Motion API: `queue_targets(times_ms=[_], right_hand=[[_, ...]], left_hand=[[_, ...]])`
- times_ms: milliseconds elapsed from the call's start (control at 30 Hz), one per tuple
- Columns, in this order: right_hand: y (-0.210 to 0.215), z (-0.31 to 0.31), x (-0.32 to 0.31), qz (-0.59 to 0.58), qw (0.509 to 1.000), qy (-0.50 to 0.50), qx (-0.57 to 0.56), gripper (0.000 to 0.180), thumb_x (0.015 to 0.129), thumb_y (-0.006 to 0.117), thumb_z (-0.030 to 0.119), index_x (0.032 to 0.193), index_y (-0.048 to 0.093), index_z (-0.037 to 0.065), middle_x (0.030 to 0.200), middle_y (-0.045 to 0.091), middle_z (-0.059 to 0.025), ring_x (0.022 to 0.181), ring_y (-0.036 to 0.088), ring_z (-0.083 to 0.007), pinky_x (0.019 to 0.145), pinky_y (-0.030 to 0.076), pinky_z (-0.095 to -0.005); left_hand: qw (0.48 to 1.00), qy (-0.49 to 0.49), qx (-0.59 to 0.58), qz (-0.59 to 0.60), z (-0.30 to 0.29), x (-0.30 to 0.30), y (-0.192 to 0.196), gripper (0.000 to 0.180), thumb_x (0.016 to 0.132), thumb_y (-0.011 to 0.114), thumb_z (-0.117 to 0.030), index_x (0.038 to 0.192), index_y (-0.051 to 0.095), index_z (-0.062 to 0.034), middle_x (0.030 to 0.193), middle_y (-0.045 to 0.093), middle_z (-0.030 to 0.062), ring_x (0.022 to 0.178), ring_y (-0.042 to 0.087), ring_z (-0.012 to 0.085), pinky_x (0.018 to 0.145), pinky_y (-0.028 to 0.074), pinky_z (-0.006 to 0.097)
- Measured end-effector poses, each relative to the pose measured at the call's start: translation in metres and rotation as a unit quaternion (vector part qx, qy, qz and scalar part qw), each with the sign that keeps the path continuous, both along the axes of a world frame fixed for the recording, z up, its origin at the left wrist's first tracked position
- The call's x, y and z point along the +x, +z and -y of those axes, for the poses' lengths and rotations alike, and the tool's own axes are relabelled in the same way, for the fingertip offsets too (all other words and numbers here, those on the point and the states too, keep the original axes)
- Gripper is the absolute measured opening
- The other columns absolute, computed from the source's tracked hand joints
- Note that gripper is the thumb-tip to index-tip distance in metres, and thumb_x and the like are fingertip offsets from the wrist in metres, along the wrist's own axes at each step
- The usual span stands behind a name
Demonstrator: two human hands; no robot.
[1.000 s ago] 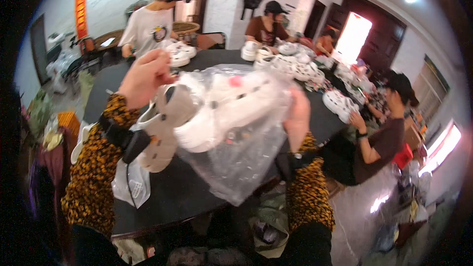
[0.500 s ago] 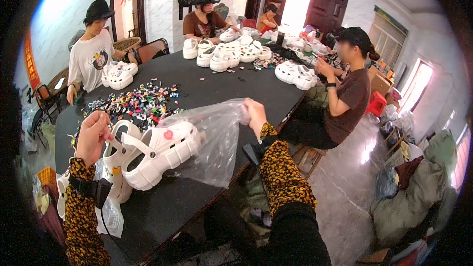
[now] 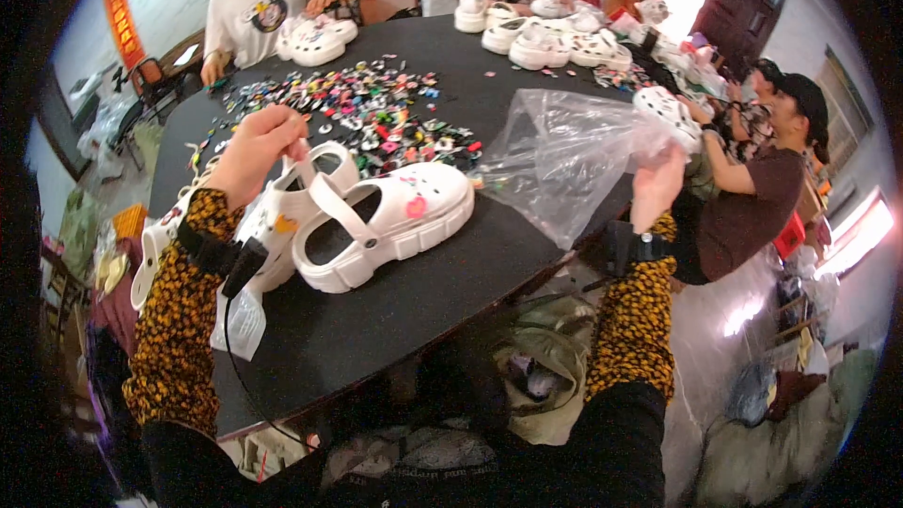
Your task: Manually attach decorative charms to white clog shoes as part of a manufacturing assembly line.
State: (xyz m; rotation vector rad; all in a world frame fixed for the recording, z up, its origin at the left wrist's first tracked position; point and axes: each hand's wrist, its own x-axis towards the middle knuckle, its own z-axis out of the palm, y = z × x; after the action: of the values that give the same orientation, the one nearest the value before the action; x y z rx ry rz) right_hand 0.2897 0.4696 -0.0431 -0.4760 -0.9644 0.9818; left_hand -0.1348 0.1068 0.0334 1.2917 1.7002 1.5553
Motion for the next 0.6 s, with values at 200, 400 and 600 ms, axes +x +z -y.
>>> queue_targets(times_ms=[200,400,600], right_hand=[[0.062,0.044,-0.045,-0.080,0.991,0.108,0.004,0.028,0.096,0.049,0.025,0.114,0.057,0.005,0.101,0.060,-0.0071,0.096,0.055,-0.0202,0.084,0.045,-0.0450],[0.104,0.092,-0.079,0.007,0.975,0.140,0.171,0.029,0.096,0.048,0.015,0.116,0.057,-0.004,0.098,0.062,-0.0090,0.088,0.056,-0.0177,0.084,0.043,-0.0312],[0.126,0.134,-0.116,0.032,0.963,0.145,0.224,0.031,0.091,0.054,0.005,0.120,0.056,-0.007,0.123,0.058,-0.0151,0.112,0.055,-0.0217,0.102,0.038,-0.0348]], left_hand=[[0.991,-0.027,-0.067,-0.109,0.012,0.002,0.006,0.016,0.088,0.051,-0.006,0.088,0.061,0.0054,0.077,0.062,0.0058,0.071,0.058,0.0112,0.070,0.047,0.026],[0.983,-0.078,-0.087,-0.144,0.055,-0.006,0.032,0.049,0.077,0.050,0.001,0.126,0.051,0.0043,0.123,0.058,0.0144,0.116,0.053,0.0209,0.103,0.039,0.031],[0.982,0.076,-0.057,-0.163,0.145,-0.040,0.042,0.045,0.084,0.056,-0.008,0.126,0.049,0.0045,0.123,0.057,0.0141,0.115,0.052,0.0189,0.097,0.041,0.030]])
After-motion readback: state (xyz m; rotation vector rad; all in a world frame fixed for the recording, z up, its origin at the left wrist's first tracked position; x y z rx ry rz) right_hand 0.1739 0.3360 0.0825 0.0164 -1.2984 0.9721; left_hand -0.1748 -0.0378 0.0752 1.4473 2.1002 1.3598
